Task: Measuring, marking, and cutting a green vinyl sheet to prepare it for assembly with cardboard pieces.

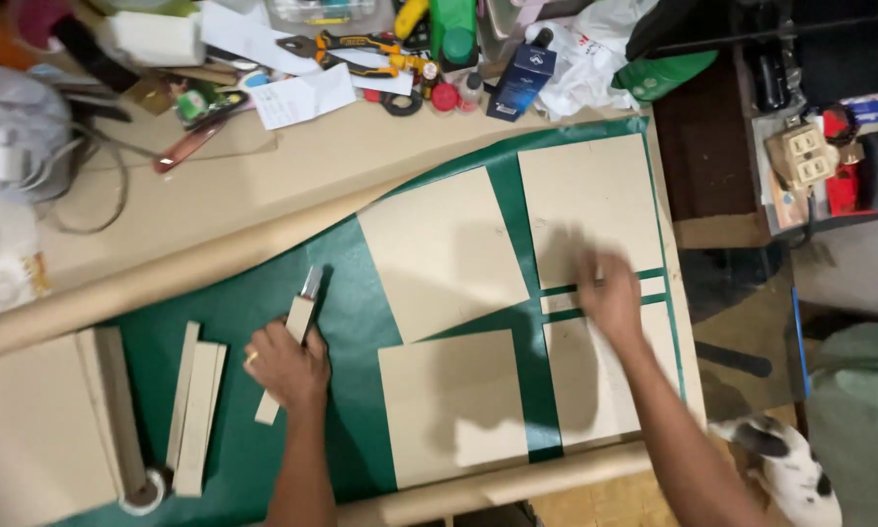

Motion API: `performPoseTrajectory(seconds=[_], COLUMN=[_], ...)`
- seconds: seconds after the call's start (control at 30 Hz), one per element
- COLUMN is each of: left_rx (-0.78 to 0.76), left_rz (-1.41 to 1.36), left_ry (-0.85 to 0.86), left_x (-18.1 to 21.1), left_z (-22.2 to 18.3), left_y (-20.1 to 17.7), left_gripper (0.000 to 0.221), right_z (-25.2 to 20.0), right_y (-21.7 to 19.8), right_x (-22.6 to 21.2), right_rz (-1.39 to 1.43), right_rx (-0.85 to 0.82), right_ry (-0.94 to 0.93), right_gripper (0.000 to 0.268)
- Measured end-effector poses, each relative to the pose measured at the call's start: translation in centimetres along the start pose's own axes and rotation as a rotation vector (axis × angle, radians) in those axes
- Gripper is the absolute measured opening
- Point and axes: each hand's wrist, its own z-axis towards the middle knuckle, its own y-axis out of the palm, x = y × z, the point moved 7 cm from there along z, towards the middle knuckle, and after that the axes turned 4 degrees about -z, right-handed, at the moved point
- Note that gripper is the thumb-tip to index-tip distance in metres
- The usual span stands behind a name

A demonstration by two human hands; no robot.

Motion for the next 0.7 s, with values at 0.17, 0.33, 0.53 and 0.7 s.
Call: performPoseTrajectory(seconds=[0.17, 0.33, 0.53, 0.7], left_rx=[-0.137, -0.299, -0.611, -0.682], left_rz=[-0.045, -0.589, -0.65, -0.753], left_ry=[-0.019, -0.18, -0.349, -0.621], left_x=[1.2, 8.0, 13.6, 12.5], left_z=[1.3, 0.0, -3.4, -2.2], left_y=[-1.9, -5.4, -2.5, -0.4], left_gripper=[0.033, 0.025, 0.03, 0.022], right_z=[-12.7, -11.7, -8.8, -9.3], right_y=[0.5, 2.5, 5.9, 7.6], right_x=[2.2, 0.4, -4.6, -4.9], right_rz=[0.267, 0.189, 0.035, 0.073], right_rx=[-0.199, -0.149, -0.117, -0.031], right_ry=[0.188, 0.076, -0.009, 0.125], right_gripper=[0.018, 0.023, 0.038, 0.034])
